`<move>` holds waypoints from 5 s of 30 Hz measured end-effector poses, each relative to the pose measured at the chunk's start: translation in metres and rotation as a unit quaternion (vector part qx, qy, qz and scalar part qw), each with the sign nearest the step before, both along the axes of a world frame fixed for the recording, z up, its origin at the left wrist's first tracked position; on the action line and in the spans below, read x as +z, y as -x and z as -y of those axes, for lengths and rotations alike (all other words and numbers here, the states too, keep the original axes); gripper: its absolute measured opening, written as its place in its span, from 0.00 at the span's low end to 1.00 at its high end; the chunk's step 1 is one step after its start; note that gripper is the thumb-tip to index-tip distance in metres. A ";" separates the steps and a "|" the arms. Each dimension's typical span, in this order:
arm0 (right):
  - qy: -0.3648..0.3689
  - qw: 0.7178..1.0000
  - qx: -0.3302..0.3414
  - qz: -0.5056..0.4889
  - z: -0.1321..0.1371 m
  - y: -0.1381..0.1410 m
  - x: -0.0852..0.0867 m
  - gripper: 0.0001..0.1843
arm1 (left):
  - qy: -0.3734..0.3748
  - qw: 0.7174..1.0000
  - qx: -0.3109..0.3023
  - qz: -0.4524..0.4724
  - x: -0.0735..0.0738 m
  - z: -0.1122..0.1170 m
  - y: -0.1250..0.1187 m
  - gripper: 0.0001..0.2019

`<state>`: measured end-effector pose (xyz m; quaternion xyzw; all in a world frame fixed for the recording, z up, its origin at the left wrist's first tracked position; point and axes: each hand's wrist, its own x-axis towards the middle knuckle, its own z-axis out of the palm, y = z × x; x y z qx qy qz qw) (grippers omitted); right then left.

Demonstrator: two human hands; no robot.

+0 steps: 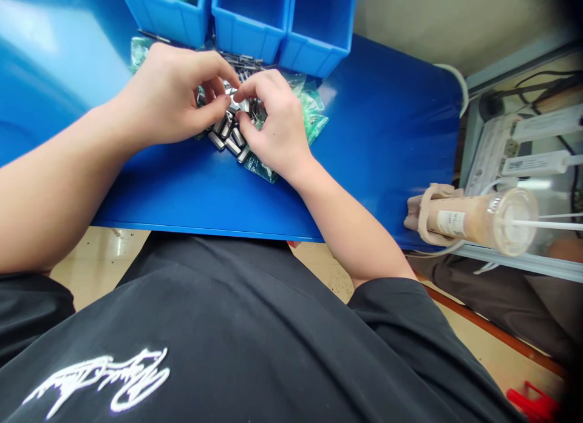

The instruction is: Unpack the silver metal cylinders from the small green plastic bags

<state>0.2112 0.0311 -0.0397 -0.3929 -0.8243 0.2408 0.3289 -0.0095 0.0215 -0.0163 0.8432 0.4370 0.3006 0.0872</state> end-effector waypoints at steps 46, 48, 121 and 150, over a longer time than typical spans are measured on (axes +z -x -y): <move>0.011 0.985 -0.015 -0.173 0.009 0.005 0.006 0.14 | -0.005 0.998 -0.016 -0.066 0.002 0.003 0.002 0.28; 0.008 0.977 -0.006 -0.213 0.009 0.005 0.003 0.13 | -0.006 0.998 -0.022 -0.056 0.002 0.003 0.002 0.27; 0.098 0.985 -0.053 -0.132 0.016 0.007 0.012 0.12 | -0.015 0.999 0.035 -0.036 0.004 0.001 0.001 0.34; 0.024 0.994 -0.056 -0.089 0.012 0.007 0.006 0.27 | -0.020 0.999 0.044 -0.022 0.005 0.004 -0.001 0.34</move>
